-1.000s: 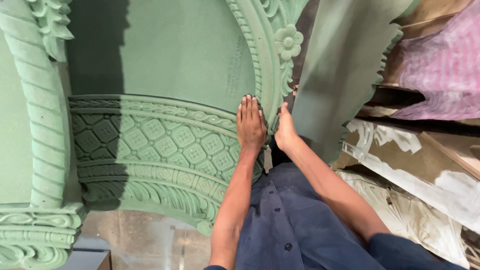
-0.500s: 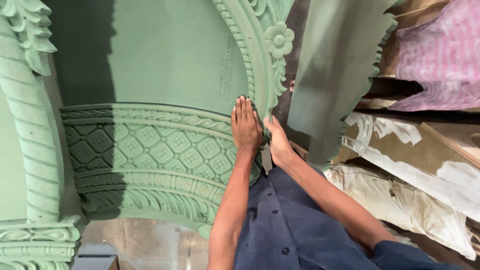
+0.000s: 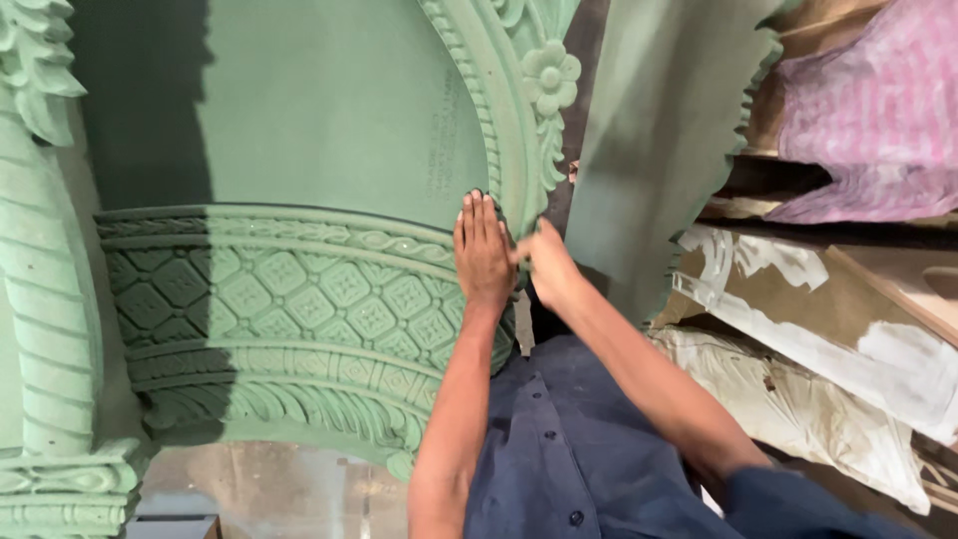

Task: The person sands the surface of a large, light green, ornately carved wooden furniture piece using a sanding block. They work on the lower edge and side panels, smoothing the carved details and flat surfaces.

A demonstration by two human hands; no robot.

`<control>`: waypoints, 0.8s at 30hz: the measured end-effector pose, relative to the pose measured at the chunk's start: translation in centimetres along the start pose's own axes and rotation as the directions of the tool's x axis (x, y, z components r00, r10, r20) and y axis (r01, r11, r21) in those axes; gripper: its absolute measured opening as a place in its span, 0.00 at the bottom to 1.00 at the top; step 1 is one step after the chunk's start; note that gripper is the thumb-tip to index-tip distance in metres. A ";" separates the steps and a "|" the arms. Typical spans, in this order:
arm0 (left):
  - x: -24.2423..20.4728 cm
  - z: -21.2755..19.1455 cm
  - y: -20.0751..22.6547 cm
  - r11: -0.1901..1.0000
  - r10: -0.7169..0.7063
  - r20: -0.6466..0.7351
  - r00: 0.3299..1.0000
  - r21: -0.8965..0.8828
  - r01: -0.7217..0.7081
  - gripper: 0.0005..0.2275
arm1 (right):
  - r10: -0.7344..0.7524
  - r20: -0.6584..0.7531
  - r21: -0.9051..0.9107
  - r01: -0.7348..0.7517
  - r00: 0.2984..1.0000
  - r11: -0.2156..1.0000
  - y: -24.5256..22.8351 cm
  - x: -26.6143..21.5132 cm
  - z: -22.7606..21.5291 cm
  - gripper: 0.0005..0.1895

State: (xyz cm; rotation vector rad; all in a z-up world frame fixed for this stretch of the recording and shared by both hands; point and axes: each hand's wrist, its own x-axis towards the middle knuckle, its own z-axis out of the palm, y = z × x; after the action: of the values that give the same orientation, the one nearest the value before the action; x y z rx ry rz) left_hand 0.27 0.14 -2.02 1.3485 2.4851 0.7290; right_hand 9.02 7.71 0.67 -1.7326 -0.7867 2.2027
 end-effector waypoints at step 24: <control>-0.2 -0.4 0.3 1.000 -0.005 -0.020 1.000 0.005 0.005 0.20 | 0.141 0.025 0.097 -0.143 0.990 0.985 0.7 4.0 -2.9 0.40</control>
State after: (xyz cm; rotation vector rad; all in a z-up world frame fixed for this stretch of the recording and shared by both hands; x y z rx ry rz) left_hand 0.42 -0.01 -1.52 1.3429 2.5067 0.7390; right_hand 10.79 9.88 -3.50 -1.7727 -0.5636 2.3095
